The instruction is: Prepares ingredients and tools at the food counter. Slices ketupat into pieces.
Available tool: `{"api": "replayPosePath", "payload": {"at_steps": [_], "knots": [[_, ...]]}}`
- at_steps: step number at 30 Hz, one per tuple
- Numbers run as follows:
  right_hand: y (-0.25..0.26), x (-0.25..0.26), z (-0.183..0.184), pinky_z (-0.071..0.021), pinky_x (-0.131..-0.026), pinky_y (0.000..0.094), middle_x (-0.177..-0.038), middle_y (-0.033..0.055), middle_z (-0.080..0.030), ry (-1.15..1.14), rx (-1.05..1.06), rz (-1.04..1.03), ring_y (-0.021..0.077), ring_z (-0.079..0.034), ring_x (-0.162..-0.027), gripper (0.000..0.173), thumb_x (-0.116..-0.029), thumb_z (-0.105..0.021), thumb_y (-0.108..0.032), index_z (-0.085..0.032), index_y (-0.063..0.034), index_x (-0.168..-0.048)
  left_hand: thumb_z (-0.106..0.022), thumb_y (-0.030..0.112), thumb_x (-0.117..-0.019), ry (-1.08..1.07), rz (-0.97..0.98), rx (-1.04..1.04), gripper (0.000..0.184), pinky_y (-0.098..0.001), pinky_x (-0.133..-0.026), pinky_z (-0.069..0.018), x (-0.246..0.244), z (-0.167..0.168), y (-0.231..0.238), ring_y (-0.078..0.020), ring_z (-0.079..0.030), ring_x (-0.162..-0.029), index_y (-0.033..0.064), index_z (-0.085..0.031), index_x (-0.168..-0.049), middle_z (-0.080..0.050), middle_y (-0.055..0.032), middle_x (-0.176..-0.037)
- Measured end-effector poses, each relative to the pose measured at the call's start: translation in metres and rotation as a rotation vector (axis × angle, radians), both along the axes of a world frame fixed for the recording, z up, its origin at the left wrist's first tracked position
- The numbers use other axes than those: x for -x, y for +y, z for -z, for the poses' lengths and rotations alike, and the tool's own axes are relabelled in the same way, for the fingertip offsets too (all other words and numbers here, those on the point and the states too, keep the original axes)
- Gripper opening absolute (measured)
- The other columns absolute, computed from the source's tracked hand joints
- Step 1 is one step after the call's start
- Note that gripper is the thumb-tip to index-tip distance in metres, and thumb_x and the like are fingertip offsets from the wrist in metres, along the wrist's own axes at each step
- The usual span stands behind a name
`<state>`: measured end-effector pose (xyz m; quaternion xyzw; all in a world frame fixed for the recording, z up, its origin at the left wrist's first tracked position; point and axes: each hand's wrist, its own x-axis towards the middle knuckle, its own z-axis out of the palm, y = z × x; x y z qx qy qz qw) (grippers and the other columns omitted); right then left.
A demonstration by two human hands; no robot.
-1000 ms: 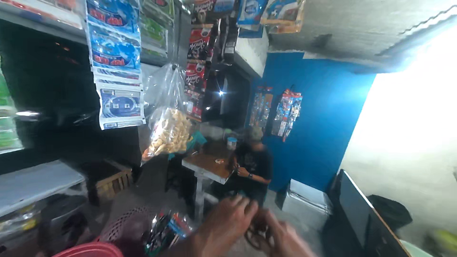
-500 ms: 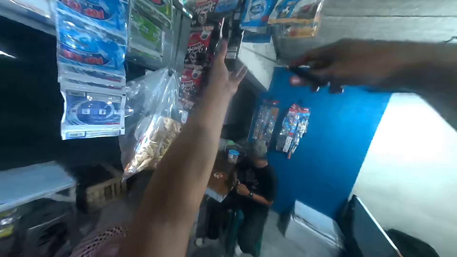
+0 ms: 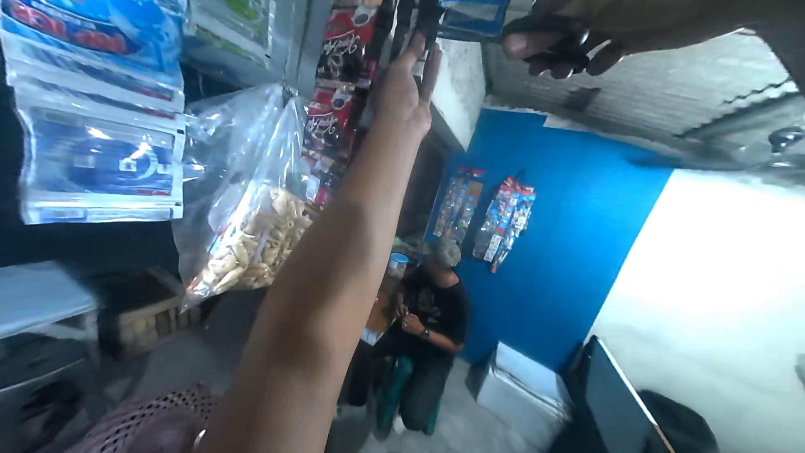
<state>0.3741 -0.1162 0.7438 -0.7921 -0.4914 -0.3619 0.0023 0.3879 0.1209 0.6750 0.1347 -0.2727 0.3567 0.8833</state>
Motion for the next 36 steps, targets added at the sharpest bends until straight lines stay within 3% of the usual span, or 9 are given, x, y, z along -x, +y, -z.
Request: {"api": "replayPosePath", "payload": {"at_steps": [1,3,6,9,17,21,26,33,36], "knots": [[0.015,0.026,-0.015,-0.049,-0.066,0.0126,-0.095,-0.0097,-0.068,0.18,0.003,0.059,-0.0041,-0.062,-0.081,0.039,-0.1038,-0.05,-0.056,-0.068,-0.0235,-0.114,-0.066,0.001,-0.0961,-0.002,-0.001,0.001,0.045,-0.0307,-0.091,-0.0603,-0.001,0.0,0.001,-0.0241,-0.066,-0.112,0.001,-0.047,-0.137,-0.057,-0.017,-0.131],[0.036,0.048,-0.015,-0.0459,-0.055,0.0167,-0.086,-0.0059,-0.068,0.244,-0.084,0.1,0.0016,-0.062,-0.07,0.036,-0.1015,-0.055,-0.052,-0.071,-0.0196,-0.106,-0.067,0.001,-0.0955,0.0,-0.004,0.0,0.046,-0.0307,-0.09,-0.0605,-0.002,-0.001,0.002,-0.0244,-0.066,-0.113,0.0005,-0.048,-0.137,-0.057,-0.0173,-0.131],[0.052,0.049,-0.015,-0.0405,-0.056,0.0205,-0.085,-0.004,-0.066,0.274,-0.185,0.177,0.0041,-0.055,-0.067,0.038,-0.101,-0.057,-0.053,-0.07,-0.0173,-0.107,-0.069,0.001,-0.0946,0.006,-0.01,-0.022,0.047,-0.0306,-0.092,-0.0594,-0.004,0.0,0.005,-0.0236,-0.064,-0.116,0.0004,-0.048,-0.137,-0.056,-0.0166,-0.132],[0.056,0.042,-0.019,-0.0369,-0.05,0.0164,-0.082,-0.0065,-0.066,0.264,-0.162,0.163,0.0005,-0.054,-0.062,0.037,-0.1008,-0.056,-0.053,-0.069,-0.019,-0.104,-0.069,0.0,-0.0943,0.008,-0.012,-0.025,0.047,-0.0304,-0.091,-0.0601,-0.003,0.001,0.008,-0.0235,-0.065,-0.113,-0.0002,-0.048,-0.136,-0.057,-0.0171,-0.13],[0.07,0.043,-0.021,-0.038,-0.049,0.0156,-0.078,-0.0068,-0.067,0.269,-0.273,0.146,-0.0001,-0.054,-0.059,0.027,-0.0991,-0.065,-0.044,-0.071,-0.0181,-0.102,-0.067,0.0,-0.0957,0.014,-0.018,-0.062,0.048,-0.0283,-0.09,-0.0595,-0.004,0.0,0.011,-0.0222,-0.065,-0.113,0.0001,-0.044,-0.138,-0.056,-0.0165,-0.131],[0.066,0.043,-0.021,-0.0318,-0.046,0.0133,-0.075,-0.0063,-0.063,0.275,-0.248,0.157,-0.0034,-0.049,-0.056,0.028,-0.1019,-0.061,-0.04,-0.071,-0.0144,-0.097,-0.067,0.0,-0.0951,0.003,0.033,-0.063,0.046,-0.0287,-0.093,-0.0591,-0.002,0.002,0.014,-0.0228,-0.065,-0.115,0.0002,-0.048,-0.137,-0.057,-0.0163,-0.132],[0.073,0.045,-0.017,-0.0357,-0.049,0.0152,-0.082,-0.0054,-0.068,0.28,-0.248,0.161,-0.0013,-0.052,-0.059,0.026,-0.1021,-0.062,-0.04,-0.069,-0.0158,-0.105,-0.066,0.001,-0.0964,0.021,0.065,-0.112,0.045,-0.026,-0.091,-0.0583,0.003,0.002,0.013,-0.0198,-0.067,-0.11,0.001,-0.046,-0.137,-0.06,-0.0157,-0.126],[0.077,0.023,-0.031,-0.037,-0.049,0.0148,-0.078,-0.0093,-0.068,0.311,-0.278,0.148,-0.002,-0.051,-0.056,0.03,-0.0967,-0.067,-0.048,-0.072,-0.0192,-0.095,-0.064,0.0,-0.0973,0.021,0.086,-0.133,0.041,-0.0246,-0.089,-0.0582,0.006,0.003,0.012,-0.019,-0.068,-0.107,0.0,-0.048,-0.135,-0.063,-0.0157,-0.123],[0.078,0.027,-0.031,-0.0377,-0.049,0.0146,-0.081,-0.0087,-0.071,0.309,-0.282,0.151,-0.002,-0.053,-0.056,0.031,-0.0969,-0.067,-0.048,-0.071,-0.0186,-0.105,-0.063,-0.001,-0.0975,0.017,0.073,-0.157,0.039,-0.0254,-0.089,-0.0587,0.007,0.003,0.014,-0.019,-0.068,-0.105,-0.0001,-0.049,-0.134,-0.063,-0.0154,-0.121]]}}
